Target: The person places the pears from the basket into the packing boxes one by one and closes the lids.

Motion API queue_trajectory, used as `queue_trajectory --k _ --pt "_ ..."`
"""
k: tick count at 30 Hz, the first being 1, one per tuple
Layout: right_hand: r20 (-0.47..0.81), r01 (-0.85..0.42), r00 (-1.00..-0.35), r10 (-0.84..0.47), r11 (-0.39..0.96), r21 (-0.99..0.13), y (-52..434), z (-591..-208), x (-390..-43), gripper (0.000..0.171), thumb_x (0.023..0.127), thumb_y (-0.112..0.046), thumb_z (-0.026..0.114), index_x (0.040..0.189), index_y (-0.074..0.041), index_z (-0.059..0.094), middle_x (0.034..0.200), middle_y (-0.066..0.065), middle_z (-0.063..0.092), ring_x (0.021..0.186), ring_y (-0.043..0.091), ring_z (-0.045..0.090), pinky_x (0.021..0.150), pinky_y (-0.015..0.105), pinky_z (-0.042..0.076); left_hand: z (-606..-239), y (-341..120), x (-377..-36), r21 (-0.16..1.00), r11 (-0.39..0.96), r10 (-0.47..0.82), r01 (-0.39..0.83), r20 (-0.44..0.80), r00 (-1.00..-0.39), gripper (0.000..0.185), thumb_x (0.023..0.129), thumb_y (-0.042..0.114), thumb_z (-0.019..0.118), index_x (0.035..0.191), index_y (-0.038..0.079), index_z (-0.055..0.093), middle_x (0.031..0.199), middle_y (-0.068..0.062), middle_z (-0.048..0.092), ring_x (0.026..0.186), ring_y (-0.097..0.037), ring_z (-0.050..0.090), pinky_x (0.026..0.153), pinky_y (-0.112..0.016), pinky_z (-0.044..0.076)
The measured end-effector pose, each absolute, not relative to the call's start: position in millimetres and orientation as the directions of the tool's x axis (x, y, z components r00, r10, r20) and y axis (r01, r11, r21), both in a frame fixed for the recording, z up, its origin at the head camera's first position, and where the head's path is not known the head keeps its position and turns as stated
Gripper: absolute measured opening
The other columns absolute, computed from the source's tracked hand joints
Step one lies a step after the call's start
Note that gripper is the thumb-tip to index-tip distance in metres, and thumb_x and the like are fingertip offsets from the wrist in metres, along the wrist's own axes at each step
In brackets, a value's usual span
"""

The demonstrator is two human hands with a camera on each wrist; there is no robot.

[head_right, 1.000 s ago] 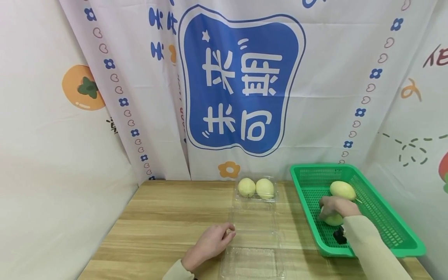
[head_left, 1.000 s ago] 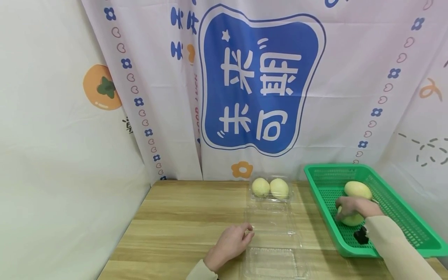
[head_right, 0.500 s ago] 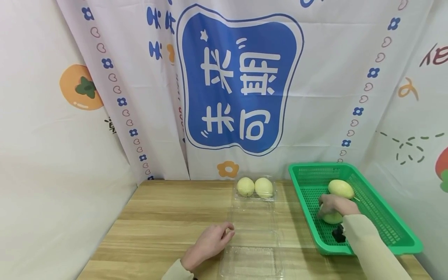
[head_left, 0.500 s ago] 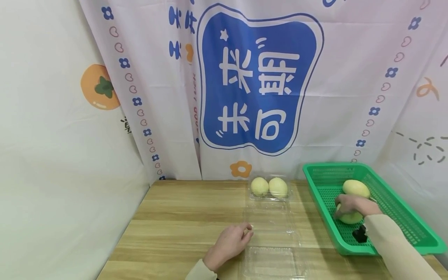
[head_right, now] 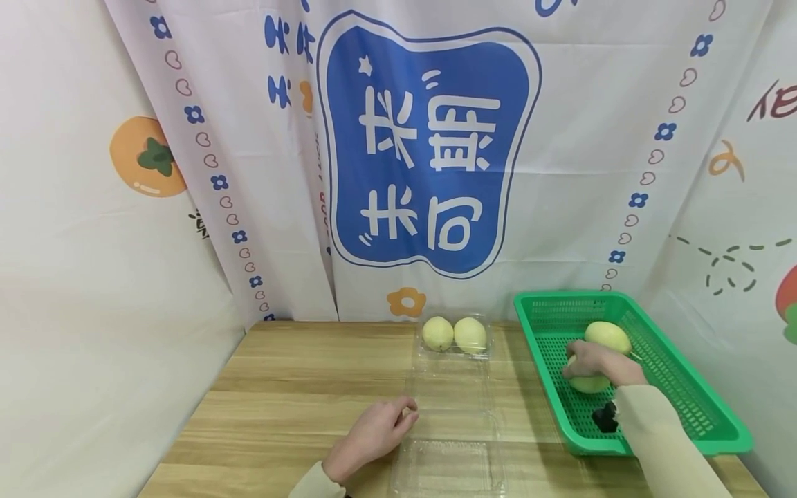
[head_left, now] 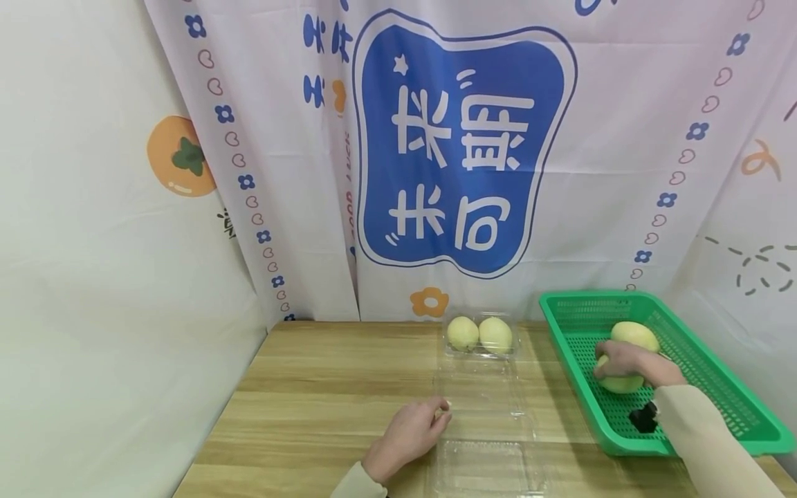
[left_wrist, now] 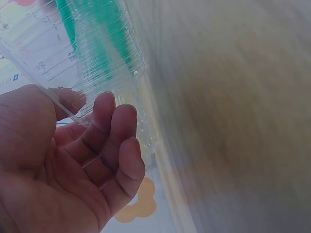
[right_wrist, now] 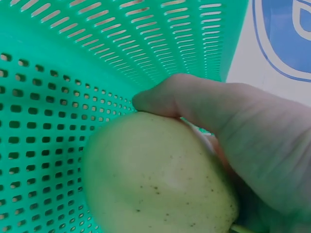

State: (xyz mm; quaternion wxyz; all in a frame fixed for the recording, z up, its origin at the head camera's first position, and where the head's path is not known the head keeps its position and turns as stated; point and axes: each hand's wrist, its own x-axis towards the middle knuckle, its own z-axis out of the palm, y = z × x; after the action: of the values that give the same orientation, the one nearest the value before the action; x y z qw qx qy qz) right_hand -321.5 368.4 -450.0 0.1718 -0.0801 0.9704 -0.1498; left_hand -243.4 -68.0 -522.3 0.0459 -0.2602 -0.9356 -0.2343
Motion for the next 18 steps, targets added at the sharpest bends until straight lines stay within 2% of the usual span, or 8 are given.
queue_trajectory --k 10,14,18 --pt "-0.170 -0.185 -0.954 -0.247 0.930 -0.317 368 -445 -318 0.041 0.082 -0.030 0.068 0.111 -0.001 0.063 0.098 0.017 0.061 0.083 0.026 0.052 0.058 0.035 0.045 -523 -68 -244 0.411 0.757 0.465 0.508 0.207 -0.861 0.022 0.099 0.028 0.056 0.109 0.013 0.068 0.053 0.015 0.038 0.044 0.001 0.031 0.043 -0.017 0.030" --pt "-0.118 -0.193 -0.964 -0.240 0.930 -0.314 365 -442 -315 0.041 0.082 -0.033 0.067 0.110 -0.003 0.065 0.098 0.016 0.059 0.080 0.023 0.049 0.057 0.032 0.041 -522 -67 -245 0.412 0.760 0.463 0.504 0.202 -0.863 0.022 0.099 0.028 0.056 0.109 0.013 0.068 0.052 0.015 0.037 0.044 0.001 0.031 0.043 -0.018 0.030" --pt "-0.067 -0.210 -0.967 -0.244 0.922 -0.326 361 -435 -313 0.042 0.083 -0.032 0.066 0.111 -0.001 0.063 0.087 0.011 0.060 0.068 0.019 0.049 0.052 0.031 0.040 -522 -67 -245 0.412 0.759 0.464 0.503 0.200 -0.863 0.022 0.099 0.028 0.055 0.110 0.014 0.068 0.052 0.015 0.037 0.044 0.001 0.031 0.043 -0.017 0.030"
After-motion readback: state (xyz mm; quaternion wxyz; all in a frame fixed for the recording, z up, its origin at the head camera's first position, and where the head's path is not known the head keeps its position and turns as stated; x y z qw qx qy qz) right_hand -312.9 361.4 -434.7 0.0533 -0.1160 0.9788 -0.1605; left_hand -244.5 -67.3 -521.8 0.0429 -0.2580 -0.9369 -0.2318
